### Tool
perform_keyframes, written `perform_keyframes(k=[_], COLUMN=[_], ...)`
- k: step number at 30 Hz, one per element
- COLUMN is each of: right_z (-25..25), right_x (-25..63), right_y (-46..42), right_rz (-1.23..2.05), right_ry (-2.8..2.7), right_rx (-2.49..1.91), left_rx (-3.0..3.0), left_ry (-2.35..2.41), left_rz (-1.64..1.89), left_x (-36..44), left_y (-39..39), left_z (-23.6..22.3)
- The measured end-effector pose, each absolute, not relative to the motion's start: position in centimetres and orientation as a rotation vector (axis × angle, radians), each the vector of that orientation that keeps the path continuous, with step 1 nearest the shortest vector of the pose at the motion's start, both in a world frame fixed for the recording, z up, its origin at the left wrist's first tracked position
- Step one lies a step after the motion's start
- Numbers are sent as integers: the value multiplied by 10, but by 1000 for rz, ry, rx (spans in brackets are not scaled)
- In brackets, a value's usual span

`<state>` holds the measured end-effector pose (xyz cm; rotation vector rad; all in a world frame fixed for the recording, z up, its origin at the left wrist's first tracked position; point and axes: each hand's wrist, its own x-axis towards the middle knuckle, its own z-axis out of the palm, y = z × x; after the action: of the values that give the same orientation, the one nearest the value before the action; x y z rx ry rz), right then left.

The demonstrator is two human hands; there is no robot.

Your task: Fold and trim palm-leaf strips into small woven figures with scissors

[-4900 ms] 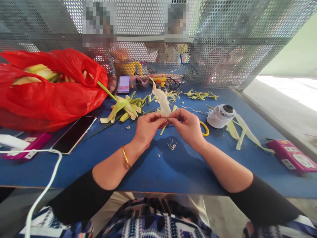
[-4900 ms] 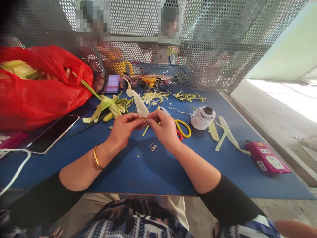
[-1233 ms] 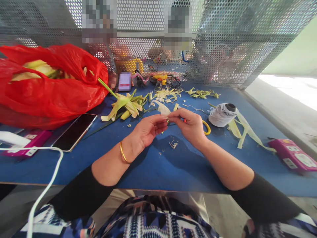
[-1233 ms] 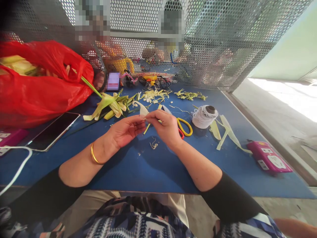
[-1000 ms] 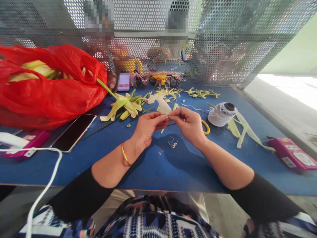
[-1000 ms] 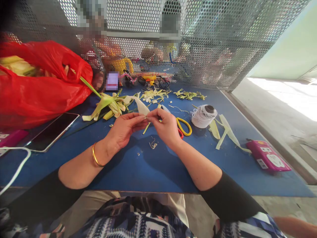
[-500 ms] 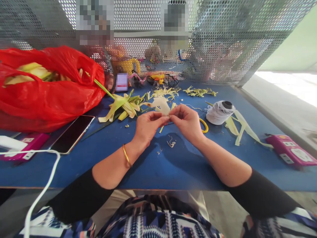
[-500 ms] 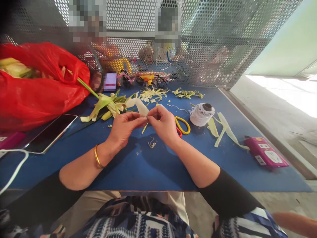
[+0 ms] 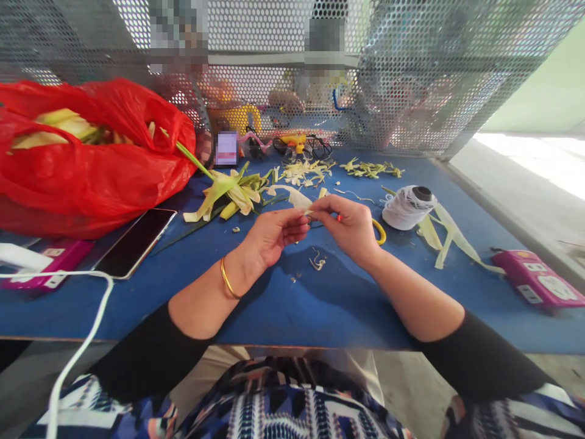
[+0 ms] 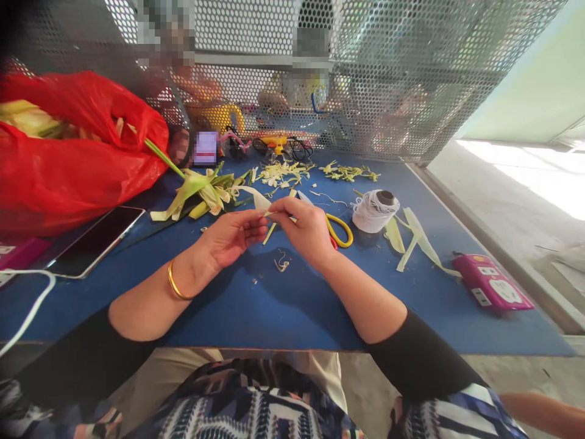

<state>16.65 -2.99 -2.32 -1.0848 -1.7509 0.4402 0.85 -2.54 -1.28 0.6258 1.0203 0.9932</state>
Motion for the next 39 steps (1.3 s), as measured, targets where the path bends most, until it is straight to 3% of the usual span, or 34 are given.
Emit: perform_keyframes(k=[20,39], right_z=[-25,-25], right_x=[164,165], right_y=[-29,-29], right_rz=[575,492], right_ry=[-1618,-1701], right_rx=[-1127,-1112], left_rx=[1003,809], left_ry=[1054,1030], left_rz=[1198,1198], left_x=[16,15], left_y=[-32,-33], left_z=[-20,-16])
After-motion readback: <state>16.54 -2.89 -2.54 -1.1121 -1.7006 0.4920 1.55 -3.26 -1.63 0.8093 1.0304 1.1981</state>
